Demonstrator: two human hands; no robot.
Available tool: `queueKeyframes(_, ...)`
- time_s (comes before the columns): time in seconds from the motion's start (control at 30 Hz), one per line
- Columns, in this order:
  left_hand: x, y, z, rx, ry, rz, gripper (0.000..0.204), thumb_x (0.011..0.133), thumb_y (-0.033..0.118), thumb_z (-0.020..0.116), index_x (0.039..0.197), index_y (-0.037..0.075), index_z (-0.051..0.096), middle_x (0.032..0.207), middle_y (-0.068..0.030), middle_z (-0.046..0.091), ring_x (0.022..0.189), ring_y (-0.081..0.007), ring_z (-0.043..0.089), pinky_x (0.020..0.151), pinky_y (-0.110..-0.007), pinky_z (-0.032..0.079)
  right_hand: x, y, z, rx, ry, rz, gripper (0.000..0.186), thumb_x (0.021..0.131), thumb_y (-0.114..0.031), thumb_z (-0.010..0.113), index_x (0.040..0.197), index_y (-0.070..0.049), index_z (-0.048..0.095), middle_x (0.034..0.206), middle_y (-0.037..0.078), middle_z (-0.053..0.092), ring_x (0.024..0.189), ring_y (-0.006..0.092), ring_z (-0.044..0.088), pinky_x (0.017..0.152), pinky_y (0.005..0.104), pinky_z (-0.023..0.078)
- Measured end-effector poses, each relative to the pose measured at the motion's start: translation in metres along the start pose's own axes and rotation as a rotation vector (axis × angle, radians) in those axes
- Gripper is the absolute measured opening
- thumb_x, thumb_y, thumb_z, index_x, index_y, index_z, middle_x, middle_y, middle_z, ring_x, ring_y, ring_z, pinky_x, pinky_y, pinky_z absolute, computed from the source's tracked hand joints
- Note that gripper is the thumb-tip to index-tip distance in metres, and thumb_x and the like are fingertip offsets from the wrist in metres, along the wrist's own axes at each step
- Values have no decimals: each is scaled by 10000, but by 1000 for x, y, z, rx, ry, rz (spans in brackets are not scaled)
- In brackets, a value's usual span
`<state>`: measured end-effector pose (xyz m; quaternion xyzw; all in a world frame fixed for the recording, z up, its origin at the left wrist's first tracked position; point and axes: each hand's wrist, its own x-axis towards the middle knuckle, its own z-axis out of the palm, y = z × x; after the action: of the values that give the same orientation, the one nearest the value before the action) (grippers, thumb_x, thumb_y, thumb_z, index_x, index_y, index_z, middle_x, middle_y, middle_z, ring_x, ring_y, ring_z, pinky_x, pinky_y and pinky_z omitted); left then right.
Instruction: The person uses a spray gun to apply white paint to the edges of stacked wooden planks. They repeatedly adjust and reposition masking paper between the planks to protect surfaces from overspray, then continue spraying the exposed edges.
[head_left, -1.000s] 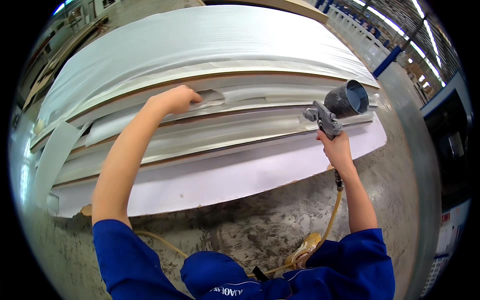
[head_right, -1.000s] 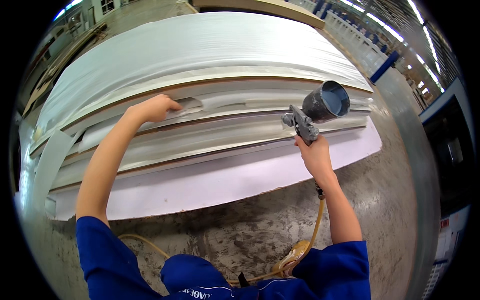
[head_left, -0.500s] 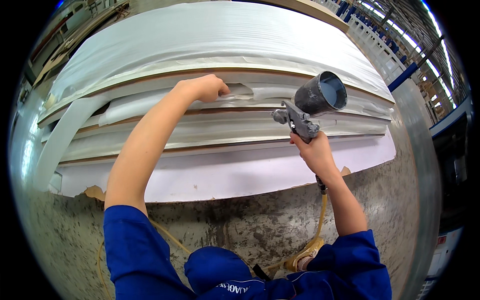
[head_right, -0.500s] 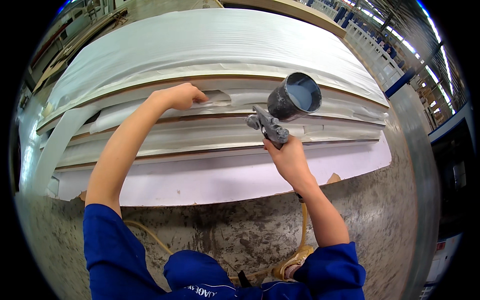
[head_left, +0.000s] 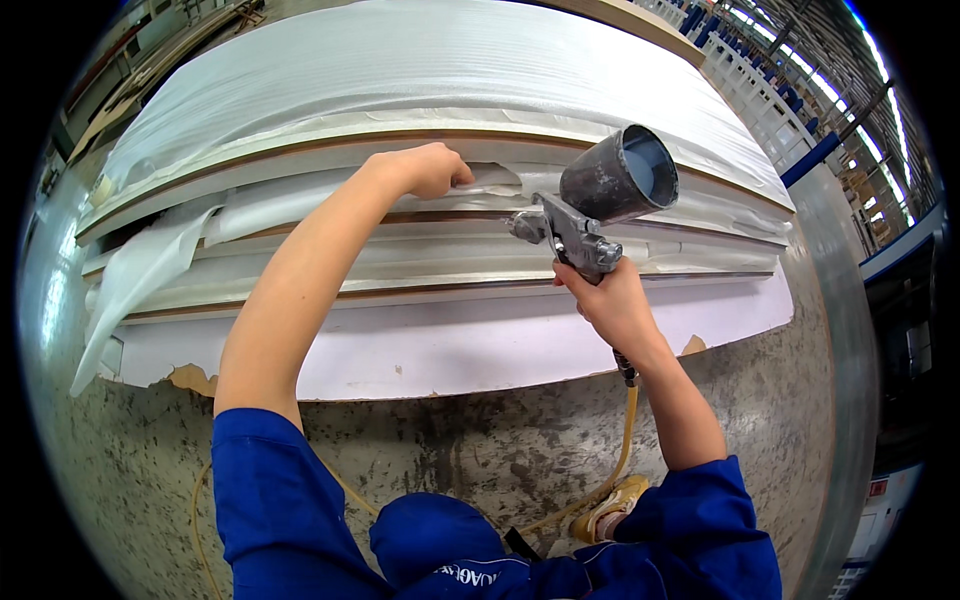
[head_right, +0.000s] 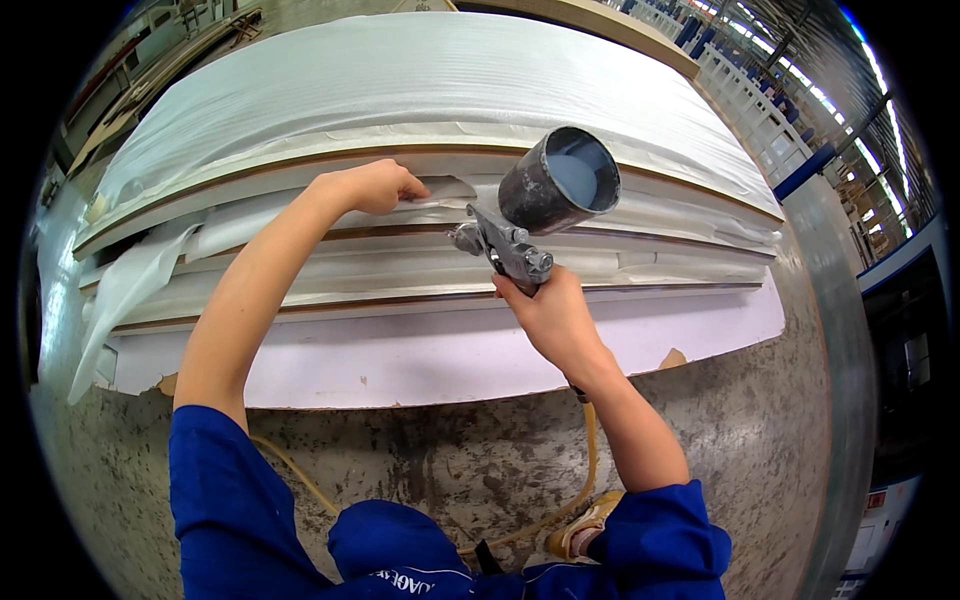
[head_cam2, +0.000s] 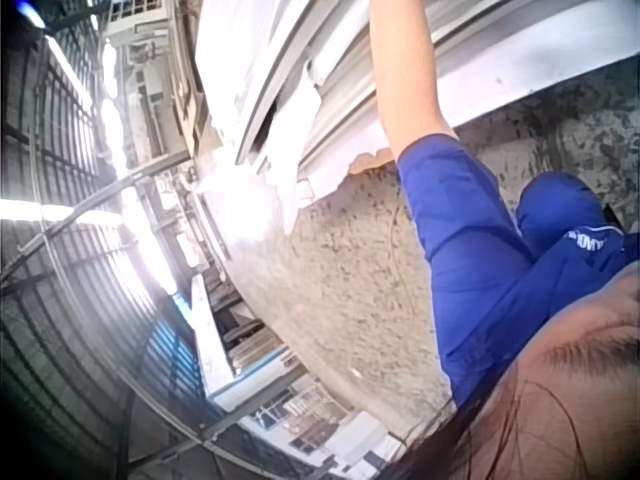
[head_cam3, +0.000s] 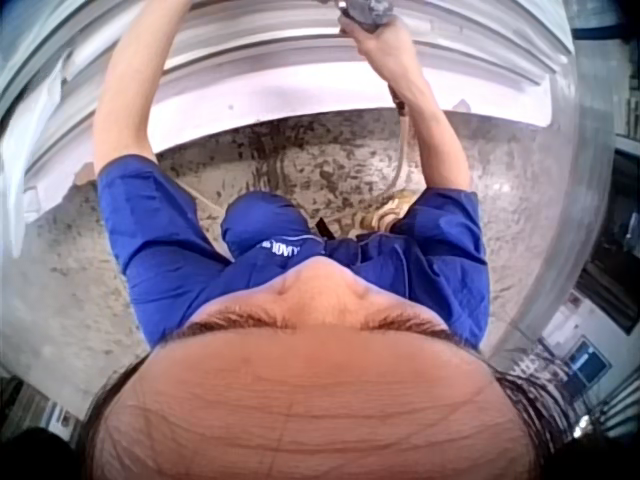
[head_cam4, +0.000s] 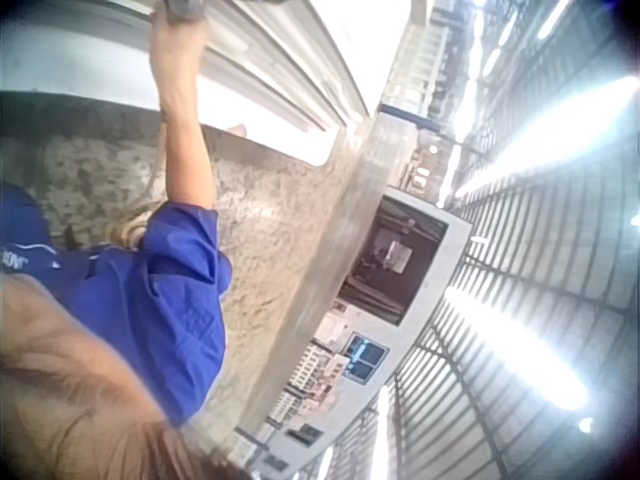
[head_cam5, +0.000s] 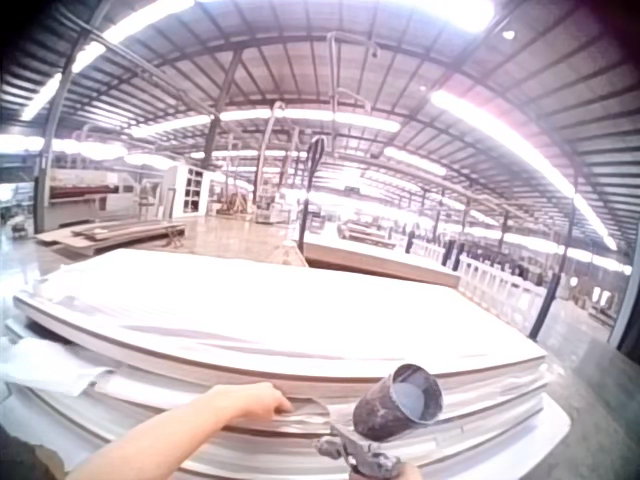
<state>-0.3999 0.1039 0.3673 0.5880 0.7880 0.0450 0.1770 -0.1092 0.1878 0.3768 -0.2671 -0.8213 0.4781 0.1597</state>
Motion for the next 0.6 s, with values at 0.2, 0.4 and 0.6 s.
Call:
queueKeyframes(0.2, -3, 8, -3, 2, -19, -42, 507, 822, -73, 413, 1239, 147, 601, 1164, -123, 639, 1064, -294, 596, 893, -371, 481, 3, 16, -13, -76, 99, 35, 249, 875, -202, 656, 753, 14, 641, 539, -32, 469, 467, 53, 373, 440, 257, 290)
queueKeyframes(0.4, -3, 10, -3, -14, -1, -15, 506, 814, -86, 423, 1240, 123, 598, 1177, -129, 632, 1059, -296, 598, 889, -371, 484, -1, 40, -48, -173, 230, 46, 258, 863, -231, 672, 747, -2, 654, 509, -35, 455, 446, 51, 371, 426, 255, 283)
queueKeyframes(0.6, 1, 0, 5, -80, 50, 20, 528, 779, -124, 428, 1229, 94, 598, 1181, -154, 623, 1071, -306, 594, 893, -381, 481, -12, 54, -80, -199, 303, 147, 259, 853, -200, 675, 763, 38, 631, 549, 24, 528, 468, 96, 456, 452, 290, 370)
